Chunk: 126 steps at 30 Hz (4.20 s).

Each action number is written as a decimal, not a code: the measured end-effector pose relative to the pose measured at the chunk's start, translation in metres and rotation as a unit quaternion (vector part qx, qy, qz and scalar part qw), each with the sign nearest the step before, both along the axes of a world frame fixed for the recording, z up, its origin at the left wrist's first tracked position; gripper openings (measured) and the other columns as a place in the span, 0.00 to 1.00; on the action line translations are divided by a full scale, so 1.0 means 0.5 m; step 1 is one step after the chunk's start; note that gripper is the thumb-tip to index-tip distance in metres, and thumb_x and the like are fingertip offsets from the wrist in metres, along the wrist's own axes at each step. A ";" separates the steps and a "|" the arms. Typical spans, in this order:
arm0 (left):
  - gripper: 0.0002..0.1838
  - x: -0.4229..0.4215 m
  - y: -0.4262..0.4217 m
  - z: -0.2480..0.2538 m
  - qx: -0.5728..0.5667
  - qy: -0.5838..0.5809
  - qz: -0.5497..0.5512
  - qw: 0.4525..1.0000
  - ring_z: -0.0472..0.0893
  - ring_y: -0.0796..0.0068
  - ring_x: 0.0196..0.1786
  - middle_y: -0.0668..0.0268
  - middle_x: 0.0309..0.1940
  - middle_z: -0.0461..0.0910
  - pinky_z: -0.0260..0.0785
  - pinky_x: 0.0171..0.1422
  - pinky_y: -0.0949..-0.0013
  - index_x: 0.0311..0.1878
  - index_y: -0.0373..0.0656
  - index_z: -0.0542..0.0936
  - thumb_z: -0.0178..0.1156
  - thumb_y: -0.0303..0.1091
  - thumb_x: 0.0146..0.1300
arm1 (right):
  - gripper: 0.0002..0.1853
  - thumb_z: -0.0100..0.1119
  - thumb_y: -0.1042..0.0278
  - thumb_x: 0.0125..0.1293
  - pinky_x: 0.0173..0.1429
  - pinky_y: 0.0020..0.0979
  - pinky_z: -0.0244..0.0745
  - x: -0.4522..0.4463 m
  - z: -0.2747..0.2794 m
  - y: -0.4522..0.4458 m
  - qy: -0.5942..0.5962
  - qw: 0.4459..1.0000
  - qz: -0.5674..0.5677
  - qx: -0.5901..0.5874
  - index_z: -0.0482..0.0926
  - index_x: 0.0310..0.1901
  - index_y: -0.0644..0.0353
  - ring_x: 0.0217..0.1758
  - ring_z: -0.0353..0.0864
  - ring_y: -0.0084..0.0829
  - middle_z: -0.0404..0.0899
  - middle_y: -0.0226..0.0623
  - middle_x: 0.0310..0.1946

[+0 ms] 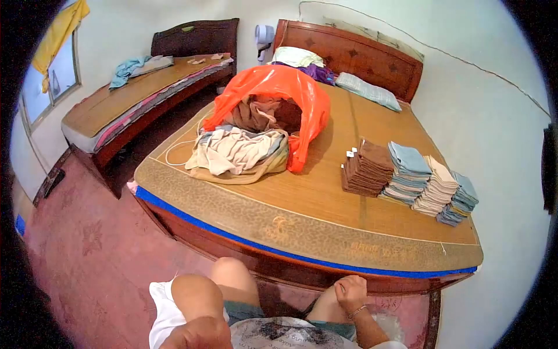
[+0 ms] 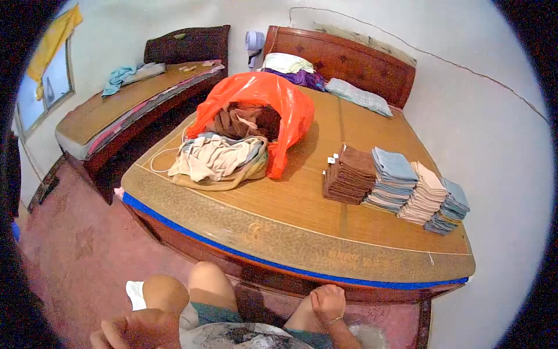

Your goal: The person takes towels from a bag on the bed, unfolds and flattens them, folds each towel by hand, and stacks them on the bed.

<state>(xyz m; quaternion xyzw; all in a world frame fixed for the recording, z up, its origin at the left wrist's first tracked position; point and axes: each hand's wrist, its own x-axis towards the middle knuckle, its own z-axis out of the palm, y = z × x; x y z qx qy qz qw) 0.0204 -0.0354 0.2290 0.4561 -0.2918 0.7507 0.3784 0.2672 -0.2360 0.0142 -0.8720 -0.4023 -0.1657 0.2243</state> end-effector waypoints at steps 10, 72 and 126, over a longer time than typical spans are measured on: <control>0.10 0.445 0.308 -0.145 0.079 0.461 0.206 0.859 0.74 0.53 0.44 0.55 0.37 0.75 0.66 0.49 0.58 0.39 0.39 0.76 0.60 0.28 0.52 | 0.03 0.62 0.68 0.49 0.44 0.38 0.67 -0.010 0.012 -0.007 0.000 1.000 -0.003 0.003 0.79 0.23 0.55 0.37 0.77 0.35 0.80 0.33 0.27; 0.17 0.520 0.072 -0.039 0.548 0.485 0.014 0.682 0.76 0.61 0.47 0.58 0.41 0.77 0.66 0.49 0.60 0.48 0.45 0.75 0.59 0.41 0.57 | 0.17 0.55 0.72 0.60 0.53 0.31 0.70 0.072 0.180 0.017 0.293 0.839 0.004 0.459 0.71 0.51 0.63 0.48 0.75 0.30 0.76 0.39 0.45; 0.16 0.559 0.174 -0.386 0.027 0.705 0.009 0.709 0.79 0.57 0.40 0.52 0.36 0.79 0.70 0.44 0.61 0.48 0.40 0.75 0.57 0.39 0.60 | 0.11 0.59 0.68 0.61 0.41 0.22 0.70 0.302 0.098 -0.089 0.371 0.792 -0.116 0.472 0.76 0.42 0.63 0.38 0.74 0.19 0.78 0.29 0.36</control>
